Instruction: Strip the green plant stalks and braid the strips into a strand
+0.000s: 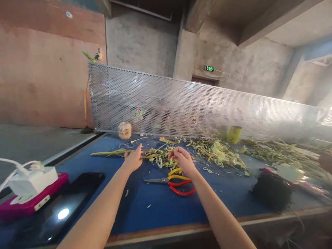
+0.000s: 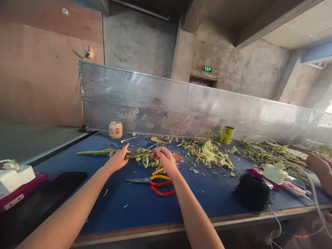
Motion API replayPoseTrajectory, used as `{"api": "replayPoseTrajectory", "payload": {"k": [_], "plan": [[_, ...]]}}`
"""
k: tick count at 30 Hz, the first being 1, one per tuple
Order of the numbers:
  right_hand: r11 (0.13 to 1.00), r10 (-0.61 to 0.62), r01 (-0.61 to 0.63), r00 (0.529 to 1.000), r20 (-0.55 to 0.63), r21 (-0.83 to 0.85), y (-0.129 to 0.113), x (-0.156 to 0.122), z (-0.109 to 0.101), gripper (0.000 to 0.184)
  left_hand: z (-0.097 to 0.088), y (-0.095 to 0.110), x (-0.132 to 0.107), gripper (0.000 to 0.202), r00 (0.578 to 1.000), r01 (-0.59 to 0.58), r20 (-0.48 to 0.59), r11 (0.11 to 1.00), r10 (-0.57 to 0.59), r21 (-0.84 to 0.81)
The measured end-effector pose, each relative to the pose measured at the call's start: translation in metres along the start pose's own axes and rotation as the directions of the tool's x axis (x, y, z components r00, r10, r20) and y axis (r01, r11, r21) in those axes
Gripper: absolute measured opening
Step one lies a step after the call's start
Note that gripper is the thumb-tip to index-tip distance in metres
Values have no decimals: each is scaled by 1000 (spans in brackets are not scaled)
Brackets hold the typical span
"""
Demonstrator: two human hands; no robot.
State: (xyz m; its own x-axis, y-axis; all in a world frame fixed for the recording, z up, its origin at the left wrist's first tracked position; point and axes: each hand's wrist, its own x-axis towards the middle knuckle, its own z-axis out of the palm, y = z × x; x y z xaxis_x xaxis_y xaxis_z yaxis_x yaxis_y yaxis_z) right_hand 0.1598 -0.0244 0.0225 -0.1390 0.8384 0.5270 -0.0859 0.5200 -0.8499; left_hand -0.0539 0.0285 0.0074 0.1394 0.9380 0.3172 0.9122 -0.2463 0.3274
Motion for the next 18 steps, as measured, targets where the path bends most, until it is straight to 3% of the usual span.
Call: {"api": "replayPoseTrajectory", "payload": {"k": [3, 6, 11, 15, 18], "plan": [[962, 52, -22, 993, -106, 271, 1, 4, -5, 14, -2, 3, 0, 64, 998, -60, -11, 991, 59, -120], [930, 84, 14, 965, -249, 367, 4, 7, -9, 15, -4, 1, 2, 64, 997, -67, -58, 964, 54, -259], [908, 157, 67, 861, -483, 414, 8, 12, -27, 17, -4, -3, 8, 72, 994, -90, -105, 844, 40, -529], [915, 183, 55, 827, -531, 401, 13, 14, -39, 18, -5, 0, 8, 75, 995, -75, -103, 703, 3, -707], [929, 197, 21, 817, -542, 369, 17, 14, -41, 17, -7, 1, 8, 67, 995, -41, -90, 611, -51, -791]]}}
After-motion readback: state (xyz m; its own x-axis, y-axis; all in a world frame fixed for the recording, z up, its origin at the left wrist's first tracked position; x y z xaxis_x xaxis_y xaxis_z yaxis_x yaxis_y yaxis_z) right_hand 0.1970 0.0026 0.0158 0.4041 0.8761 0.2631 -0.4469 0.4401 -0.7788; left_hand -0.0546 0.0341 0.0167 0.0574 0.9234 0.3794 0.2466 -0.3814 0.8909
